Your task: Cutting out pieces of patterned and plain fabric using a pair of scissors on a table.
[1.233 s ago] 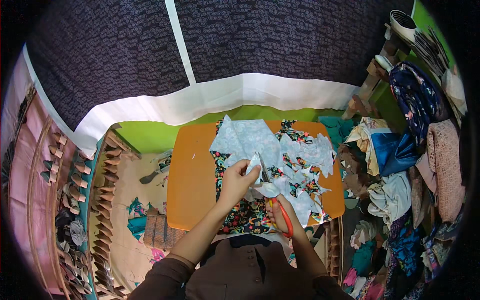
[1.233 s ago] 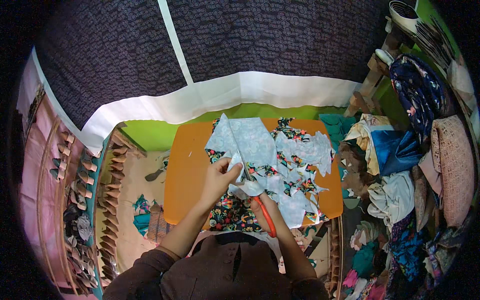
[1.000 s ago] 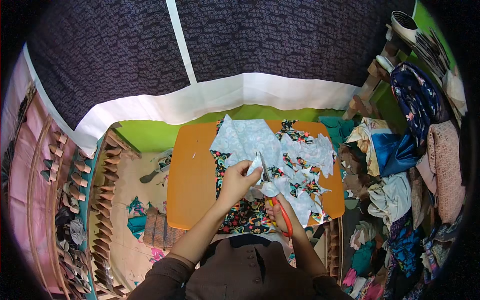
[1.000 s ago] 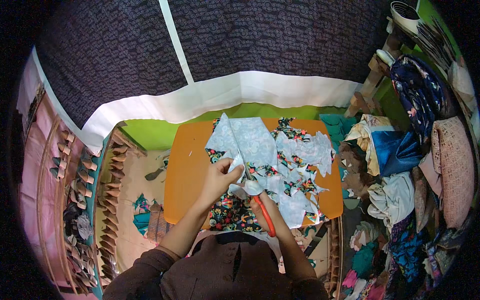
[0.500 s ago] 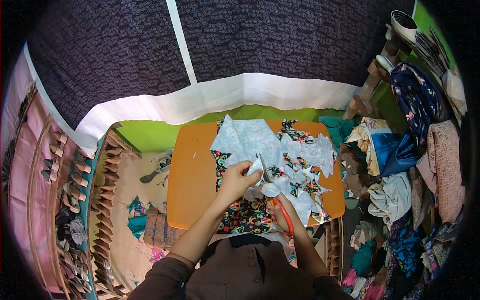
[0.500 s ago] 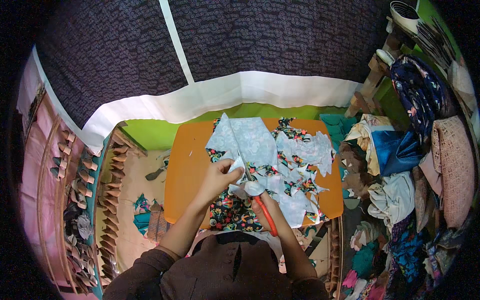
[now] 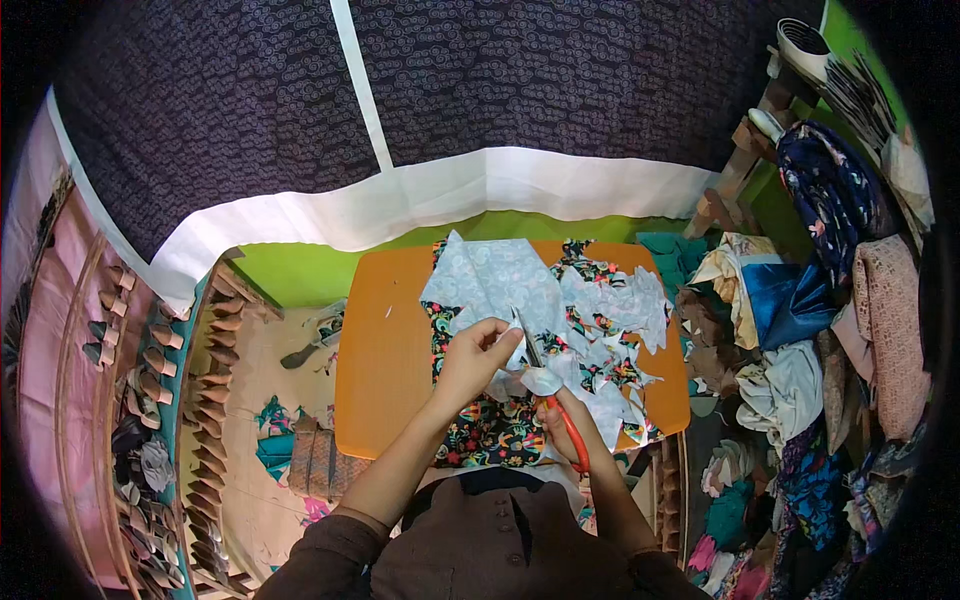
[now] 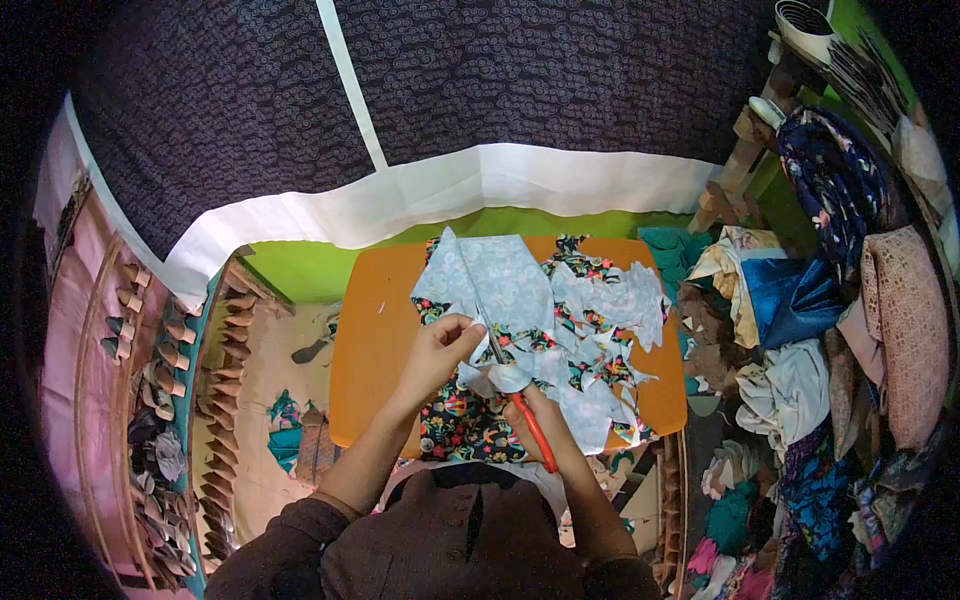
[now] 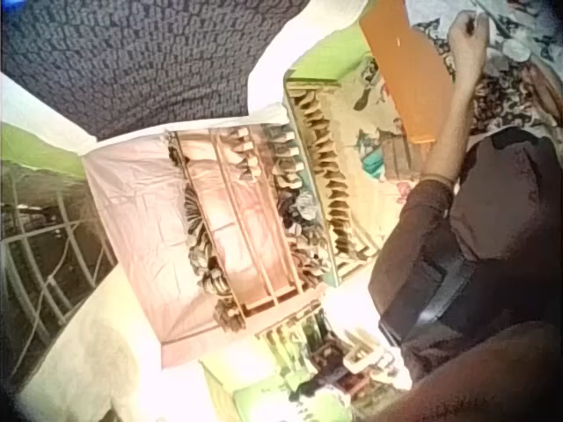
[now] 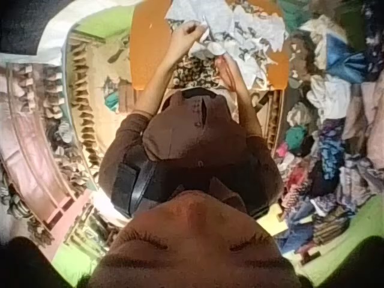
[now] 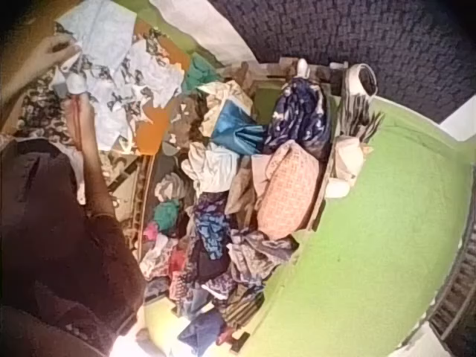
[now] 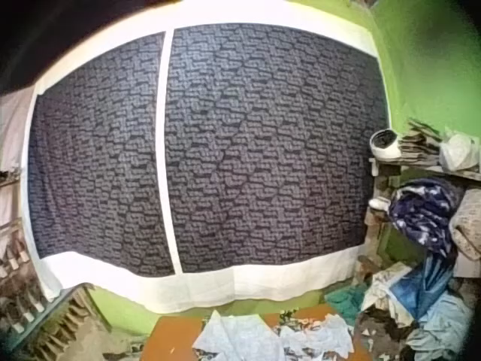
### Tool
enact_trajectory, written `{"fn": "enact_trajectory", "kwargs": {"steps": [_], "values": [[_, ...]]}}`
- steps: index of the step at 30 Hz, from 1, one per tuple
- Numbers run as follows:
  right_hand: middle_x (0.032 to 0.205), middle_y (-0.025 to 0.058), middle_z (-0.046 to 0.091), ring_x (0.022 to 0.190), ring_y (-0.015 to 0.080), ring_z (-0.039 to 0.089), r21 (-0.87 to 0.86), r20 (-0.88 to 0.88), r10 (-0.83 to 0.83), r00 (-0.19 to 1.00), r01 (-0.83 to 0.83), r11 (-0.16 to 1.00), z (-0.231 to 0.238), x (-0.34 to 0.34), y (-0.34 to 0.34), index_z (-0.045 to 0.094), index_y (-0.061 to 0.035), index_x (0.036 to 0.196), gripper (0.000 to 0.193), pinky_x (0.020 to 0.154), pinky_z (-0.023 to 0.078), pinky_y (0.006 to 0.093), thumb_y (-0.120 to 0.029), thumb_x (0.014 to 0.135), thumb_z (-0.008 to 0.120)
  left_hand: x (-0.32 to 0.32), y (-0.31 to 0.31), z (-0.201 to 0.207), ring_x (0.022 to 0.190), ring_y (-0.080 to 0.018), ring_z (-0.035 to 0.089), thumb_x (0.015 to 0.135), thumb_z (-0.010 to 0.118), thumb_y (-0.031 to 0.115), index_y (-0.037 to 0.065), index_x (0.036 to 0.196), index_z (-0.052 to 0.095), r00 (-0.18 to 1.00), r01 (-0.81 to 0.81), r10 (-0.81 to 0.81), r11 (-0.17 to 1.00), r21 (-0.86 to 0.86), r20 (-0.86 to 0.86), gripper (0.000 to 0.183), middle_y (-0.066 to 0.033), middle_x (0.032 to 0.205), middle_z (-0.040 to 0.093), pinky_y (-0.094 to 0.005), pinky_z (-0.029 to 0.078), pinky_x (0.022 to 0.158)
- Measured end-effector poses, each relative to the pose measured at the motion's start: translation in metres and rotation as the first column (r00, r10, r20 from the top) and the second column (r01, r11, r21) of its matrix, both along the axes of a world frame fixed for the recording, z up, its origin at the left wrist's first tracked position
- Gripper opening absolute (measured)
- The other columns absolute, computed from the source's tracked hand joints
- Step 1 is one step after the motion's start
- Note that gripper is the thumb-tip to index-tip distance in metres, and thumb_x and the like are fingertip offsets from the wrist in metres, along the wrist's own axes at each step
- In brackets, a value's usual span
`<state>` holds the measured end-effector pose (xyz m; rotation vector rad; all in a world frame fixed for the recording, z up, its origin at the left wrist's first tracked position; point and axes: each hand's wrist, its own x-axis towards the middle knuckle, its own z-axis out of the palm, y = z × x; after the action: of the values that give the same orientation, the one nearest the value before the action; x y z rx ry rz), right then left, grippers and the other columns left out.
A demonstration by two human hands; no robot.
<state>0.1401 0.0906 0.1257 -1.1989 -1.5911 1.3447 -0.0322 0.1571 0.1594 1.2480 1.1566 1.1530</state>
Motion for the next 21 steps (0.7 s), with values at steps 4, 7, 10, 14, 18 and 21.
{"fn": "enact_trajectory", "kwargs": {"steps": [4, 7, 10, 14, 18, 21], "values": [[0.078, 0.0076, 0.054, 0.070, 0.0135, 0.050, 0.057, -0.025, -0.004, 1.000, 0.005, 0.998, 0.004, -0.002, 0.001, 0.043, -0.0049, 0.117, 0.055, 0.064, 0.042, 0.0262, -0.046, 0.082, 0.049, -0.003, 0.000, 0.007, 0.053, -0.0035, 0.043, 0.080, 0.058, 0.020, 0.000, 0.080, 0.059, 0.992, 0.056, -0.058, 0.998, -0.018, -0.111, 0.021, 0.0022, 0.058, 0.051, -0.0201, 0.034, 0.048], [0.077, 0.0067, 0.053, 0.068, 0.0127, 0.049, 0.027, 0.007, 0.014, 1.000, -0.014, 1.000, 0.008, 0.001, 0.001, 0.043, -0.0052, 0.118, 0.054, 0.062, 0.041, 0.0254, -0.045, 0.082, 0.050, -0.005, -0.002, 0.013, 0.053, -0.0036, 0.043, 0.080, 0.058, 0.020, 0.000, 0.080, 0.059, 0.989, 0.059, -0.064, 0.997, -0.043, -0.130, 0.021, 0.0020, 0.058, 0.051, -0.0203, 0.034, 0.048], [0.076, 0.0058, 0.053, 0.066, 0.0120, 0.048, -0.017, 0.041, 0.043, 0.998, -0.042, 0.999, 0.010, 0.002, 0.002, 0.042, -0.0053, 0.118, 0.054, 0.060, 0.040, 0.0249, -0.045, 0.082, 0.051, -0.008, -0.001, 0.014, 0.053, -0.0037, 0.043, 0.080, 0.059, 0.020, 0.000, 0.079, 0.059, 0.987, 0.074, -0.080, 0.996, -0.054, -0.138, 0.020, 0.0021, 0.057, 0.051, -0.0203, 0.034, 0.048], [0.073, 0.0052, 0.052, 0.064, 0.0115, 0.047, 0.049, 0.002, 0.035, 0.999, -0.035, 0.998, 0.002, 0.001, 0.000, 0.043, -0.0051, 0.118, 0.054, 0.060, 0.040, 0.0246, -0.045, 0.082, 0.051, -0.012, -0.001, 0.016, 0.052, -0.0037, 0.042, 0.079, 0.058, 0.020, 0.000, 0.076, 0.059, 0.966, 0.164, -0.175, 0.984, -0.070, -0.193, 0.020, 0.0026, 0.056, 0.050, -0.0203, 0.033, 0.048], [0.074, 0.0056, 0.053, 0.066, 0.0116, 0.048, 0.053, 0.048, 0.065, 0.997, -0.067, 0.996, 0.004, 0.006, 0.003, 0.044, -0.0046, 0.116, 0.054, 0.060, 0.040, 0.0247, -0.046, 0.082, 0.049, -0.017, 0.002, 0.018, 0.054, -0.0024, 0.040, 0.080, 0.058, 0.020, 0.002, 0.076, 0.060, 0.941, 0.247, -0.268, 0.961, -0.123, -0.208, 0.019, 0.0054, 0.059, 0.047, -0.0184, 0.031, 0.049], [0.074, 0.0058, 0.053, 0.066, 0.0117, 0.049, 0.022, 0.023, 0.089, 0.996, -0.089, 0.996, 0.005, 0.008, 0.002, 0.045, -0.0043, 0.115, 0.054, 0.061, 0.041, 0.0249, -0.047, 0.083, 0.048, -0.020, 0.000, 0.021, 0.054, -0.0025, 0.040, 0.079, 0.058, 0.019, 0.001, 0.075, 0.060, 0.924, 0.255, -0.283, 0.957, -0.138, -0.257, 0.018, 0.0055, 0.059, 0.047, -0.0184, 0.031, 0.049]]}}
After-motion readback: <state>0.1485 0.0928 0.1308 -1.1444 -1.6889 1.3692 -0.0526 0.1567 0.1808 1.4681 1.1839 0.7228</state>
